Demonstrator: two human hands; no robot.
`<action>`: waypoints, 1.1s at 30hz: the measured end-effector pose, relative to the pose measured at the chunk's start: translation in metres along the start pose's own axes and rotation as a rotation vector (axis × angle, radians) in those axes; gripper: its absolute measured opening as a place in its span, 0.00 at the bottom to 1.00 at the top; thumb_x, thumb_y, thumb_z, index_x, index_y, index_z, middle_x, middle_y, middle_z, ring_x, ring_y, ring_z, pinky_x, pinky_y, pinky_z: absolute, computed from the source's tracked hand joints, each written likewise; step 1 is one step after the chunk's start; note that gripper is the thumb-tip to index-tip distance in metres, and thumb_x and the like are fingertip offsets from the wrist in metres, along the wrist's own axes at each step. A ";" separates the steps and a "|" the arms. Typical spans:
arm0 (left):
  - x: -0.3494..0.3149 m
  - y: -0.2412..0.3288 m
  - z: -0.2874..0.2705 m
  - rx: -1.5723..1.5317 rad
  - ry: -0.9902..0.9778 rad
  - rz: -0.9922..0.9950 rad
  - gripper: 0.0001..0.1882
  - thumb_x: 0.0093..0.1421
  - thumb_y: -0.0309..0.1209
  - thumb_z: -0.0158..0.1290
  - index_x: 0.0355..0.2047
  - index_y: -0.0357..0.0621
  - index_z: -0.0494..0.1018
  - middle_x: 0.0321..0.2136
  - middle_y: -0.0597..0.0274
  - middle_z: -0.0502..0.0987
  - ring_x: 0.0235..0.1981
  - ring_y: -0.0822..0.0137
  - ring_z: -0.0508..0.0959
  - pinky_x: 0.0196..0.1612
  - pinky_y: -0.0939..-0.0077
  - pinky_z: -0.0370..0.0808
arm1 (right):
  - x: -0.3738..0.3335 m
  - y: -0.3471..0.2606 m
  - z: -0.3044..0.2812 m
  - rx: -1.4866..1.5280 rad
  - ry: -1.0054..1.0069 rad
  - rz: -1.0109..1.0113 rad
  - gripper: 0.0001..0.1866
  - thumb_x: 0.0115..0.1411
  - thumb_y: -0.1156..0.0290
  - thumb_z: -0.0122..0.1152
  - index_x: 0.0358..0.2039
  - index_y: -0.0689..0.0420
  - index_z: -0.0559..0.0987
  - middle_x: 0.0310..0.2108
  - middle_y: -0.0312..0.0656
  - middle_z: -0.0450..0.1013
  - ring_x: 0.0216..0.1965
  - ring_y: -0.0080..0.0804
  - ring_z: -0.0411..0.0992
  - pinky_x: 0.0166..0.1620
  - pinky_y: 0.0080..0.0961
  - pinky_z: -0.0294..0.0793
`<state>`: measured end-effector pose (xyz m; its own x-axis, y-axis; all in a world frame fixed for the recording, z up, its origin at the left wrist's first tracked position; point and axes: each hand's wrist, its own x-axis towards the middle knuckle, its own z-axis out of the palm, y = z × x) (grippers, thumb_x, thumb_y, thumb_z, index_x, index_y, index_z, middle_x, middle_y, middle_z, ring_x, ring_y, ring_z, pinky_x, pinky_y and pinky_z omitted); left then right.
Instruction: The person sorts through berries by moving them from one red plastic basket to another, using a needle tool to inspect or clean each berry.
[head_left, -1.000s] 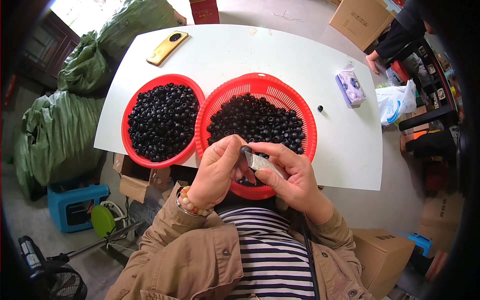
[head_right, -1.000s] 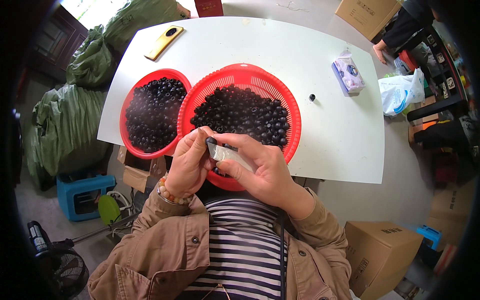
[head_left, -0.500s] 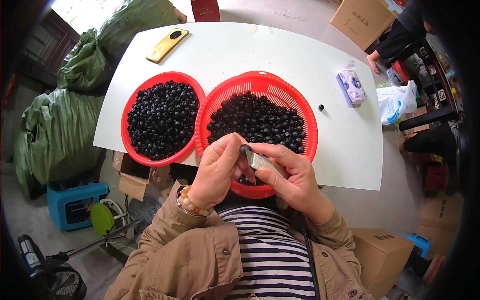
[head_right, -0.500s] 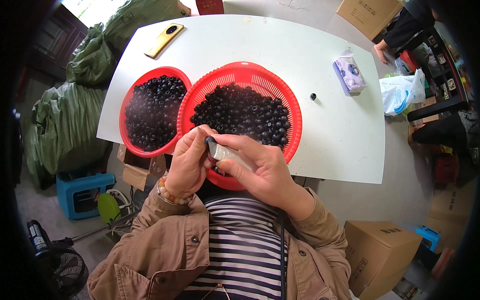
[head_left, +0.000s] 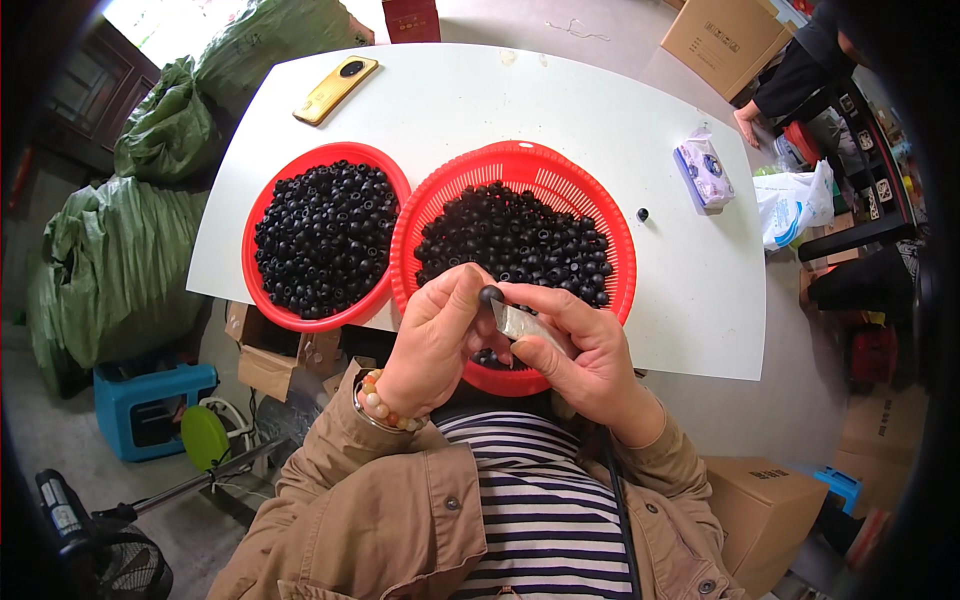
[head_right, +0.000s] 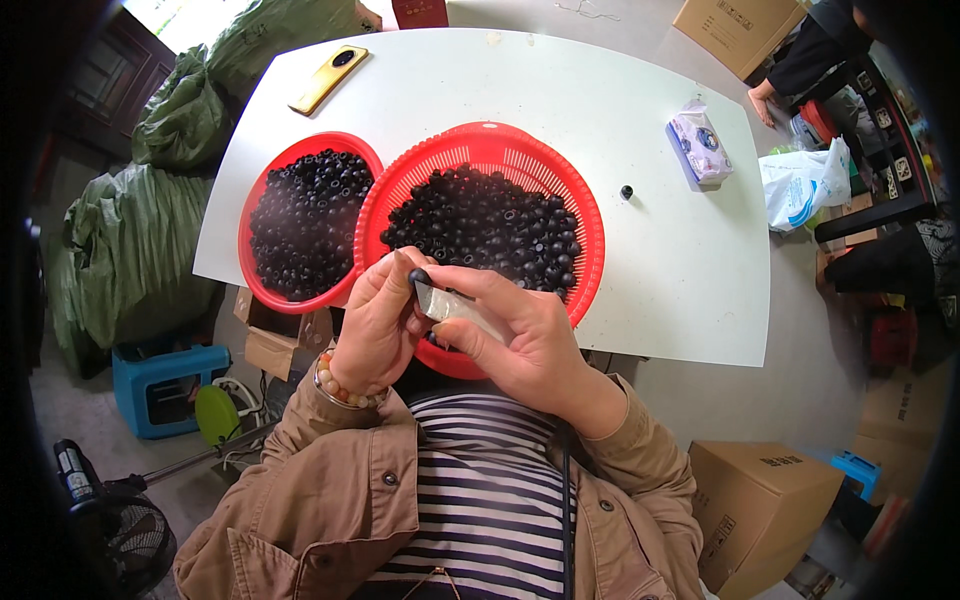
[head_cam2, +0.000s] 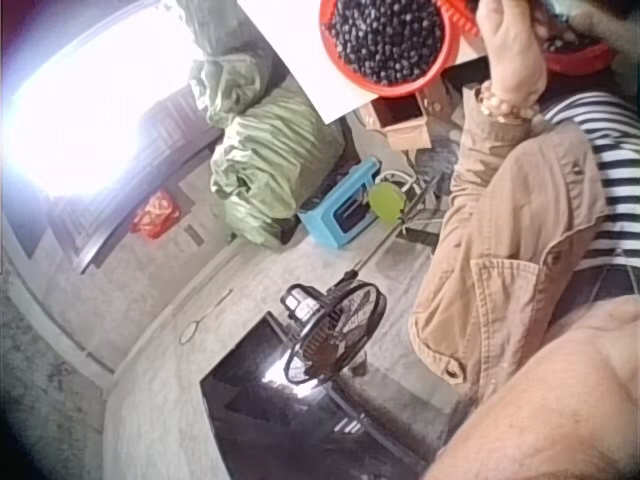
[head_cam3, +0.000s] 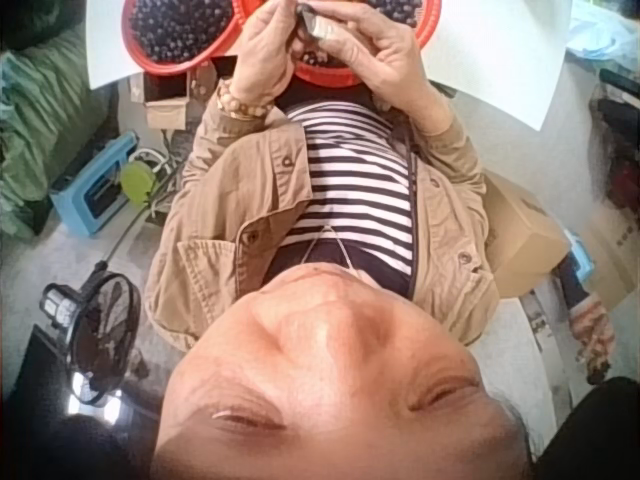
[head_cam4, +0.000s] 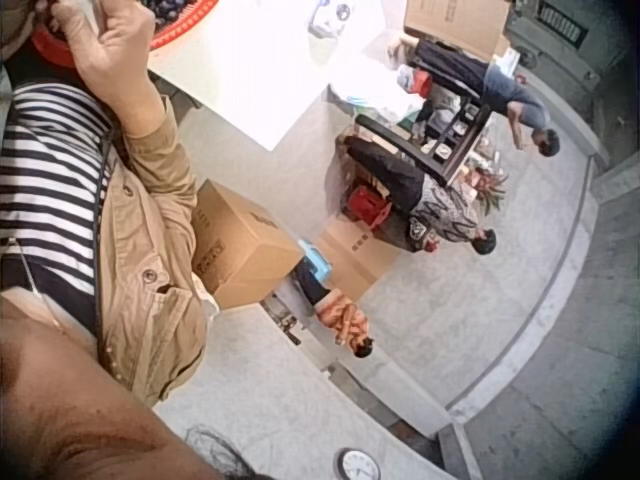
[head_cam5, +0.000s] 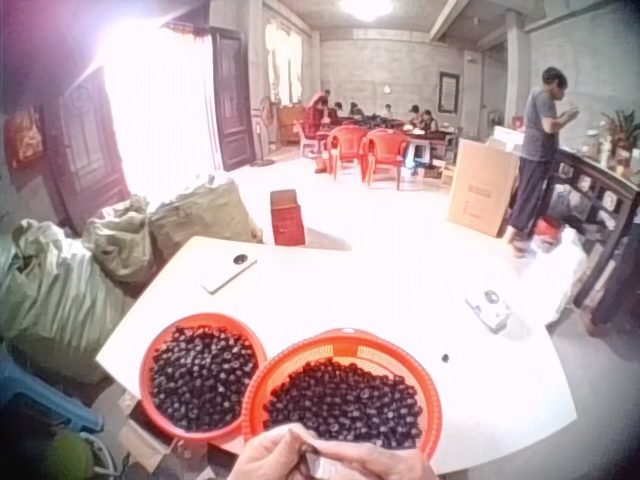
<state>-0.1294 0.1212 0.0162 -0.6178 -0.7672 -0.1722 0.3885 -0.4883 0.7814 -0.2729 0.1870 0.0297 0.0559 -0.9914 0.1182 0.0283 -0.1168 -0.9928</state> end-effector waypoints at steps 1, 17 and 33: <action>0.000 -0.001 -0.001 -0.015 -0.022 0.005 0.16 0.61 0.41 0.38 0.27 0.41 0.66 0.16 0.70 0.65 0.13 0.83 0.60 0.18 0.88 0.65 | 0.000 0.003 0.000 0.009 0.008 -0.019 0.17 0.55 0.74 0.52 0.46 0.61 0.68 0.33 0.41 0.72 0.31 0.20 0.71 0.36 0.15 0.70; 0.002 0.000 -0.003 -0.063 -0.035 0.012 0.16 0.62 0.39 0.37 0.25 0.40 0.65 0.17 0.71 0.62 0.14 0.84 0.59 0.20 0.84 0.71 | 0.004 0.008 0.000 0.058 0.069 -0.020 0.15 0.57 0.77 0.48 0.46 0.61 0.69 0.32 0.38 0.71 0.31 0.17 0.68 0.36 0.14 0.68; 0.024 0.051 -0.131 0.853 0.753 0.564 0.09 0.57 0.33 0.48 0.26 0.39 0.72 0.14 0.72 0.68 0.13 0.84 0.62 0.16 0.89 0.57 | 0.003 0.019 -0.008 -0.304 0.269 -0.007 0.14 0.55 0.72 0.54 0.41 0.64 0.70 0.27 0.35 0.70 0.27 0.13 0.63 0.30 0.09 0.63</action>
<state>-0.0350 0.0229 -0.0263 0.1384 -0.9630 0.2312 -0.2649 0.1889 0.9456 -0.2797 0.1809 0.0108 -0.2071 -0.9659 0.1552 -0.2705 -0.0960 -0.9579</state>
